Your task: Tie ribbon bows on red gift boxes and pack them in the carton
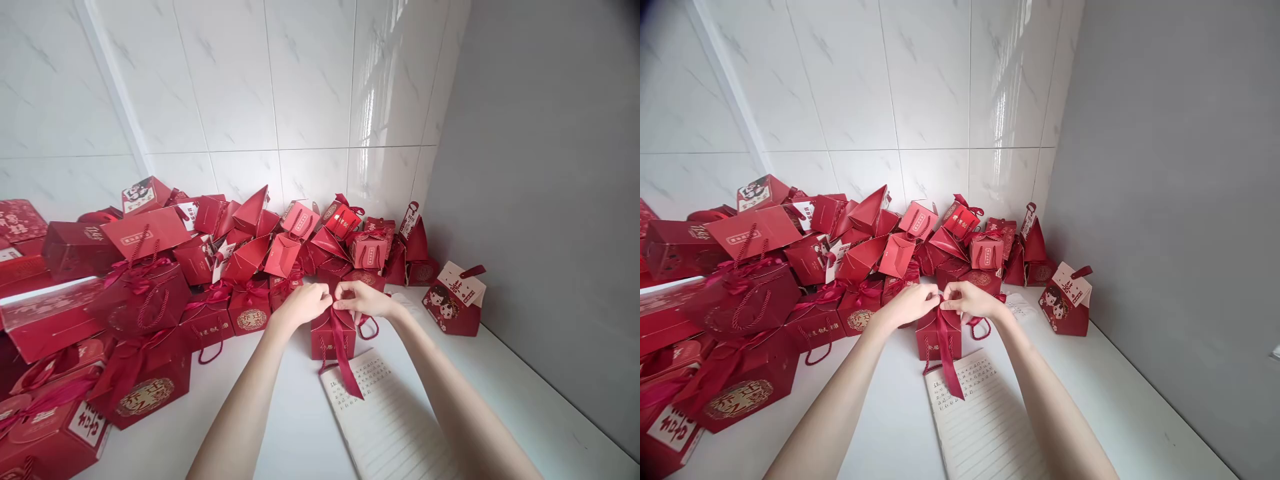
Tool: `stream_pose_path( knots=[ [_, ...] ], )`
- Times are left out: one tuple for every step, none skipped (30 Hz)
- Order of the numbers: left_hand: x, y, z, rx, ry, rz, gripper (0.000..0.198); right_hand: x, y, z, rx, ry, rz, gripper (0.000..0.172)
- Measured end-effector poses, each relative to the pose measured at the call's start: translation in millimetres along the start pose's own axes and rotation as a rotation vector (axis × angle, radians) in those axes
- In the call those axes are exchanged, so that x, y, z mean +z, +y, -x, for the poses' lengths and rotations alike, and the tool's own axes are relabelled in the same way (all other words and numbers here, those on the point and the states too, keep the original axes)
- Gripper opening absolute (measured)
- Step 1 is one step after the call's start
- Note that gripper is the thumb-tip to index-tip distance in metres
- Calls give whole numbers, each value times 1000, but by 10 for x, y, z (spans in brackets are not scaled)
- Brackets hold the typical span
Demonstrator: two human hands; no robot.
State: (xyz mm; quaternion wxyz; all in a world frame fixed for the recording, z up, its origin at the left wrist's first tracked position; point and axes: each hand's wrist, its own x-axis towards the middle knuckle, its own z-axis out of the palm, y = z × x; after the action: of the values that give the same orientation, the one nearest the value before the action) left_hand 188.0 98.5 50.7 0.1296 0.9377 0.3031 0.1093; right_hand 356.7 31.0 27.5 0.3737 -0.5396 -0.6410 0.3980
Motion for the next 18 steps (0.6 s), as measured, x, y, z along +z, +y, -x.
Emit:
stream_pose_path(
  knots=[
    [-6, -2, 3, 6, -9, 7, 20, -2, 15, -6, -4, 2, -20, 38],
    [-12, -5, 6, 13, -18, 15, 19, -2, 29, -12, -11, 6, -42, 40],
    [-17, -8, 8, 19, -23, 21, 17, 0, 42, -18, -18, 13, -63, 40],
    [-20, -11, 10, 23, -25, 24, 15, 3, 52, -23, -25, 21, -83, 41],
    [-21, -13, 12, 23, -23, 24, 13, 7, 60, -27, -31, 32, -102, 41],
    [-23, -14, 15, 21, -21, 21, 13, 13, 66, -31, -34, 43, -118, 40],
    [-25, -13, 18, 15, -22, 19, 13, 19, 70, -34, -36, 54, -132, 39],
    [-28, -12, 23, 7, -26, 19, 13, 25, 72, -37, -37, 65, -145, 38],
    [-34, -10, 30, -2, -35, 22, 11, 30, 72, -38, -37, 77, -157, 36],
    [-42, -9, 38, -9, -47, 27, 9, 33, 70, -39, -38, 88, -170, 35],
    [-52, -8, 48, -15, -59, 34, 6, 34, 66, -38, -39, 100, -185, 34],
    [-62, -8, 57, -20, -68, 39, 5, 34, 59, -36, -41, 111, -200, 33],
    [-70, -8, 63, -27, -70, 44, 6, 33, 50, -32, -46, 120, -215, 33],
    [-74, -8, 64, -34, -66, 48, 6, 32, 39, -26, -52, 125, -229, 33],
    [-73, -8, 60, -41, -54, 50, 7, 32, 26, -19, -60, 127, -240, 33],
    [-65, -8, 49, -46, -34, 51, 8, 33, 12, -12, -70, 127, -248, 32],
    [-53, -6, 34, -50, -7, 50, 9, 36, -1, -5, -80, 125, -252, 32],
    [-40, -1, 16, -51, 22, 47, 11, 41, -13, 0, -91, 124, -251, 32]
  ],
)
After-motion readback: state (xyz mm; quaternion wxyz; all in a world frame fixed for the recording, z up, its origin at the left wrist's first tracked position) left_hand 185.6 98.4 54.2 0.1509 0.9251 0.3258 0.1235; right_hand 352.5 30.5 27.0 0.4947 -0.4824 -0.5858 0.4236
